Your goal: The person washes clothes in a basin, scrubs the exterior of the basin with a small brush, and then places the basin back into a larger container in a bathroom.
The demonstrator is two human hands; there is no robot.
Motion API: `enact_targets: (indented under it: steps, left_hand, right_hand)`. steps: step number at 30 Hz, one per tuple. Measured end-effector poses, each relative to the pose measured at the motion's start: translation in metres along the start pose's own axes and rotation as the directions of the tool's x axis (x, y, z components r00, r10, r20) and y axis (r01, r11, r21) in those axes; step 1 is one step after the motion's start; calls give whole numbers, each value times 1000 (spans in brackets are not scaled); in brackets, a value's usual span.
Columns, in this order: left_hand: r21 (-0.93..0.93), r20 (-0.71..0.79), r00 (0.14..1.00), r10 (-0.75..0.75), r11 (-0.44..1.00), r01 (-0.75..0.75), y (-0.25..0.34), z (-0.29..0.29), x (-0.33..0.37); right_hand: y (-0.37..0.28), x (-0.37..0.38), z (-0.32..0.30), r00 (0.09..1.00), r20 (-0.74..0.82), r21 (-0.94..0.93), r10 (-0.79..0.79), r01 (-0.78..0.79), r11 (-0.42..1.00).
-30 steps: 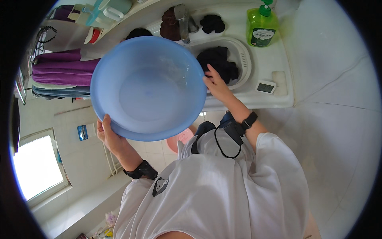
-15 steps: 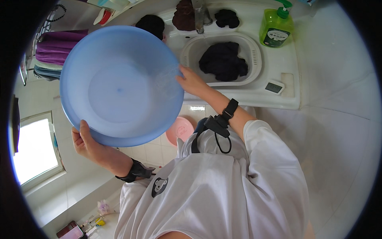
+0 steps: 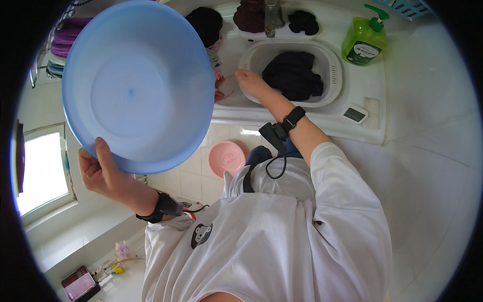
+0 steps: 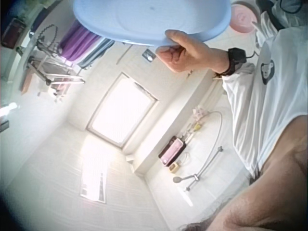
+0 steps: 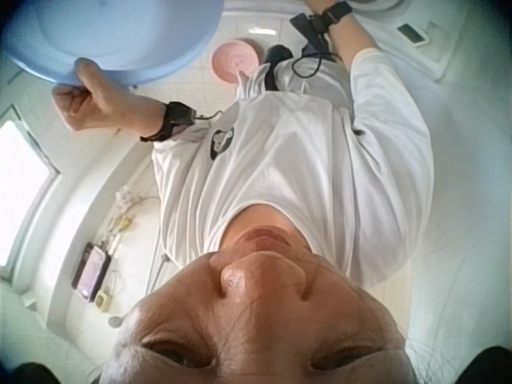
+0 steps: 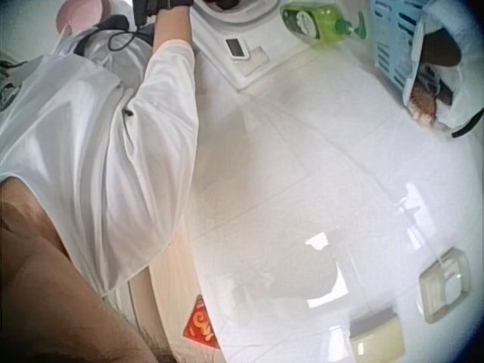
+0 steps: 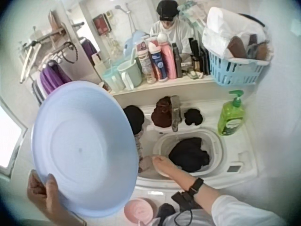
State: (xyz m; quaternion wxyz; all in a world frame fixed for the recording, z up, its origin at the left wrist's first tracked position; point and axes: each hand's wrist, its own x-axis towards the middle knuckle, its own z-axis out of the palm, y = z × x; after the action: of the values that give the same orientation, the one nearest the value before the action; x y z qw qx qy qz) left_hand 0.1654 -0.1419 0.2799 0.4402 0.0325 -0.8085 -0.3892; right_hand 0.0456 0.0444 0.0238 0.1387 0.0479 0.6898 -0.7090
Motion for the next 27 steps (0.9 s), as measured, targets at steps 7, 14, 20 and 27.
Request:
enact_targets:
  steps: [7,14,20,27]
  left_hand:
    - [69,83,991,108,991,-114,1,16,-11]
    - [184,131,957,259,942,-280,6,27,-23]
    - [198,113,928,354,908,-370,3,30,-26]
    - [11,-33,999,-13,1000,13,-12,15,-14]
  right_hand:
    - [4,-5,4,975,59,93,213,-218,972]
    - [9,-8,-8,948,172,125,268,-291,948]
    - [6,-18,-15,957,142,173,253,-276,945]
    - [20,-27,-28,965,119,138,235,-251,958]
